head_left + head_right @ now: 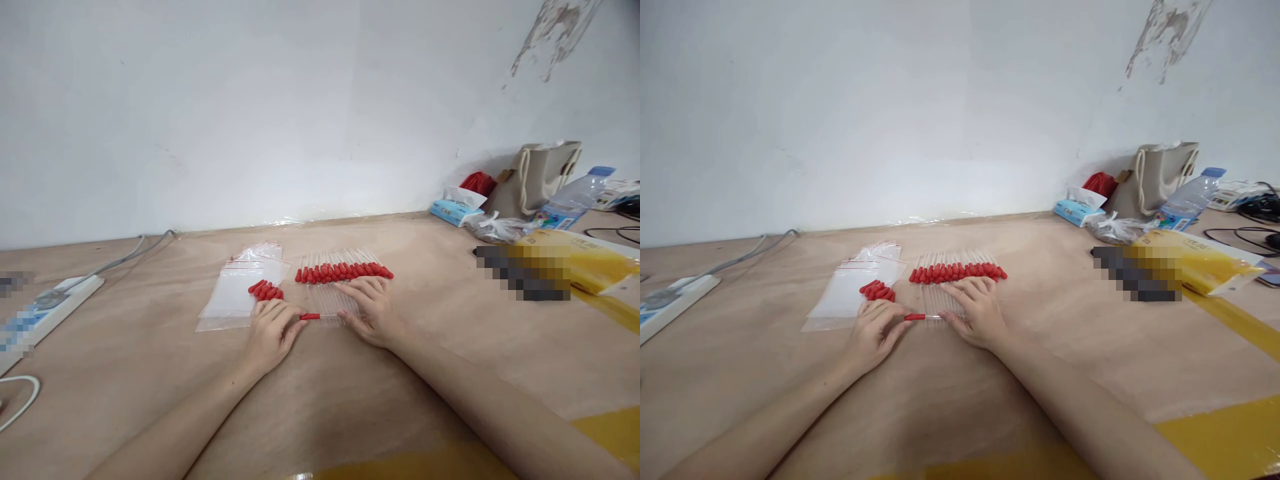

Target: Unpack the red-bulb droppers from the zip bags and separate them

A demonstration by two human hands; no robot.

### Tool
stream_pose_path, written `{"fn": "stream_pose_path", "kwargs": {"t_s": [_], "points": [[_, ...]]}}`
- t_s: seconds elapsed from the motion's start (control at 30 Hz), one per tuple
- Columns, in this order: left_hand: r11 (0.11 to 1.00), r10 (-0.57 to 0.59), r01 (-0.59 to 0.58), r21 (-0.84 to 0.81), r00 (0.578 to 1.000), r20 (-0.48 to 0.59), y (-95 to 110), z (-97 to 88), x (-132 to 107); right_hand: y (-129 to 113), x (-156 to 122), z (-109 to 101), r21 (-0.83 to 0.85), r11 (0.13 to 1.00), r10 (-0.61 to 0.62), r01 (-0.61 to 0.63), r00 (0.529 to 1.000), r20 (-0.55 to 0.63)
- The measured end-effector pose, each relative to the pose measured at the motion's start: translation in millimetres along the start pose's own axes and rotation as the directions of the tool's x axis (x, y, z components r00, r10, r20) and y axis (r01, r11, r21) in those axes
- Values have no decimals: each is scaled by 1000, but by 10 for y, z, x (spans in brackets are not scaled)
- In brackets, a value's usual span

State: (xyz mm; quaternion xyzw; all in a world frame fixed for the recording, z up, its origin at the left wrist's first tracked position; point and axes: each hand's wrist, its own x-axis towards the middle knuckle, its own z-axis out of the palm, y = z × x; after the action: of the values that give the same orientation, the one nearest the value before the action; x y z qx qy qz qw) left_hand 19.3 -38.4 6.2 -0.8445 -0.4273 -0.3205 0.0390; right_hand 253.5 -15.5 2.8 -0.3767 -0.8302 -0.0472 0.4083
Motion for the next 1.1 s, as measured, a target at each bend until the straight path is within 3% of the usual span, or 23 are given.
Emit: {"fn": "stream_pose_path", "kwargs": {"t_s": [0.33, 0.5, 0.93, 1.1], "points": [[998, 60, -60, -10, 998, -19, 27, -3, 41, -59, 0, 127, -57, 983, -168, 177, 977, 133], [992, 124, -125, 20, 992, 8, 75, 24, 80, -77, -6, 138, -52, 975, -210, 216, 973, 101], [991, 133, -134, 14, 989, 62, 95, 14, 76, -98, -35, 118, -43, 949, -310, 312, 950, 45], [993, 119, -118, -14, 989, 89, 65, -17, 64, -67, -51, 60, -50, 957, -281, 286, 956, 90]]}}
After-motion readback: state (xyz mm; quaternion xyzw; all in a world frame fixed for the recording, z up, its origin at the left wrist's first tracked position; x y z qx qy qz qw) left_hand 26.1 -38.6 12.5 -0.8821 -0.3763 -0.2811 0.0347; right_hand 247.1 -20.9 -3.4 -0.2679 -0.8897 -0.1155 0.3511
